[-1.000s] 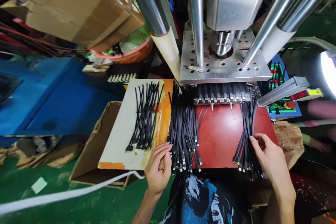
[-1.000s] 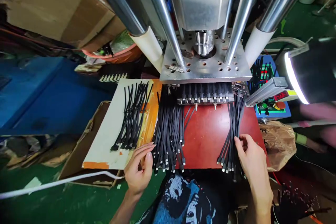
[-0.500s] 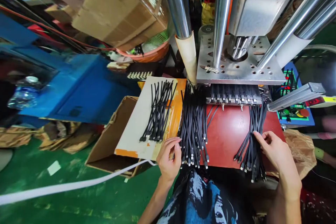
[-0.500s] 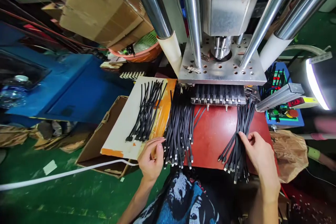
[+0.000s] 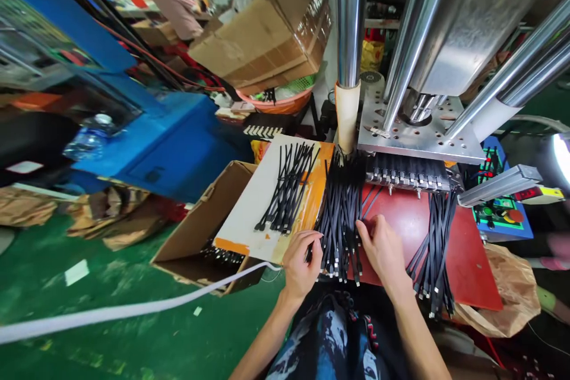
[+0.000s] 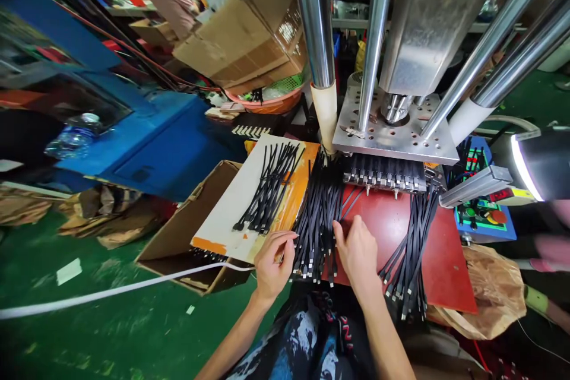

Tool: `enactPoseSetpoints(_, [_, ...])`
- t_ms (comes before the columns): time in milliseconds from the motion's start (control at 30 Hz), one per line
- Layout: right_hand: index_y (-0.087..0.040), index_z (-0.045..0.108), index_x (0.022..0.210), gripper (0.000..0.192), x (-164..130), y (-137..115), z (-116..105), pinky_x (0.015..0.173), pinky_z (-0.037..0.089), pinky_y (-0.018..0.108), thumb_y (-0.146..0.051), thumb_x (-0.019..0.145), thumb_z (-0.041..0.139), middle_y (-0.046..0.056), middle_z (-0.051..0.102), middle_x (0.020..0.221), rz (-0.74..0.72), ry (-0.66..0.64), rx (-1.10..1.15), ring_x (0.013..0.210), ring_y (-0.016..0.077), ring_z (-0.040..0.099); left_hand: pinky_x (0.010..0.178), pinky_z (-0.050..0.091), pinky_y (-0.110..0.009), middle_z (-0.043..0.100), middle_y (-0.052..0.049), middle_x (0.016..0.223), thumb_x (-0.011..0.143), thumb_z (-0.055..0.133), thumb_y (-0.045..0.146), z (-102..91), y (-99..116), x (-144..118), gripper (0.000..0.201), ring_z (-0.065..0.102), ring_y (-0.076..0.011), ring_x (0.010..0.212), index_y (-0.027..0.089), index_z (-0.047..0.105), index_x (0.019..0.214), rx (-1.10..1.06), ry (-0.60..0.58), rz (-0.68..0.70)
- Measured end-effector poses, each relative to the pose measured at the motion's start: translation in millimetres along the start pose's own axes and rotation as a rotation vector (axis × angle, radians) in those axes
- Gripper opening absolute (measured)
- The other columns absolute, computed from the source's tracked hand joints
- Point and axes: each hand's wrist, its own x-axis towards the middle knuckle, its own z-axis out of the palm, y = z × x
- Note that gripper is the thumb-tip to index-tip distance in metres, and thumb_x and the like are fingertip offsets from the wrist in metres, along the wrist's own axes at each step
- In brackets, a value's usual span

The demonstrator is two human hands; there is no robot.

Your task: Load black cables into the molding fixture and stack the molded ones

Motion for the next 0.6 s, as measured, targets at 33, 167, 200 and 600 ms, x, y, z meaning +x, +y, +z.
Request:
enactPoseSetpoints(33, [-0.019, 0.059, 0.102, 0.035, 4, -5, 6, 0.066, 0.045, 0.031, -0.050, 0.109, 0.044, 0.011, 0.074, 0.093, 0.003, 0.010, -0.053, 0.079, 0.0247, 0.072, 0.091, 0.063, -0.035, 0.076, -0.004, 0.101, 0.100, 0.058, 0.010, 0.0, 0, 0, 0.018, 0.073, -0.0181, 0.098, 0.020, 0.070, 0.107, 0.002, 0.002, 0.000])
enactPoseSetpoints(167, [-0.017, 0.057, 0.105, 0.018, 11, -4, 15, 0.067, 0.045, 0.030, -0.032, 0.107, 0.048, 0.013, 0.075, 0.097, -0.003, -0.011, -0.169, 0.085, 0.0251, 0.075, 0.088, 0.064, -0.035, 0.076, -0.005, 0.099, 0.100, 0.058, 0.010, -0.9, 1, 1, 0.018, 0.074, -0.0187, 0.096, 0.020, 0.071, 0.106, 0.008, 0.005, -0.006])
enactPoseSetpoints(200, [-0.017, 0.057, 0.104, 0.014, 12, -1, 14, 0.068, 0.046, 0.030, -0.029, 0.106, 0.050, 0.012, 0.075, 0.094, -0.004, -0.018, -0.182, 0.085, 0.0252, 0.075, 0.088, 0.064, -0.036, 0.076, -0.005, 0.099, 0.100, 0.058, 0.010, -1.3, 2, 1, 0.018, 0.075, -0.0190, 0.095, 0.020, 0.071, 0.106, 0.008, 0.006, -0.008])
enactPoseSetpoints(600, [-0.018, 0.060, 0.101, 0.034, 27, -15, 8, 0.055, 0.046, 0.038, -0.045, 0.108, 0.040, 0.017, 0.075, 0.077, 0.061, -0.075, -0.343, 0.067, 0.0327, 0.074, 0.084, 0.065, -0.036, 0.077, -0.005, 0.096, 0.099, 0.057, 0.009, -5.9, 5, 6, 0.020, 0.075, -0.0200, 0.092, 0.022, 0.070, 0.106, -0.038, -0.045, -0.057])
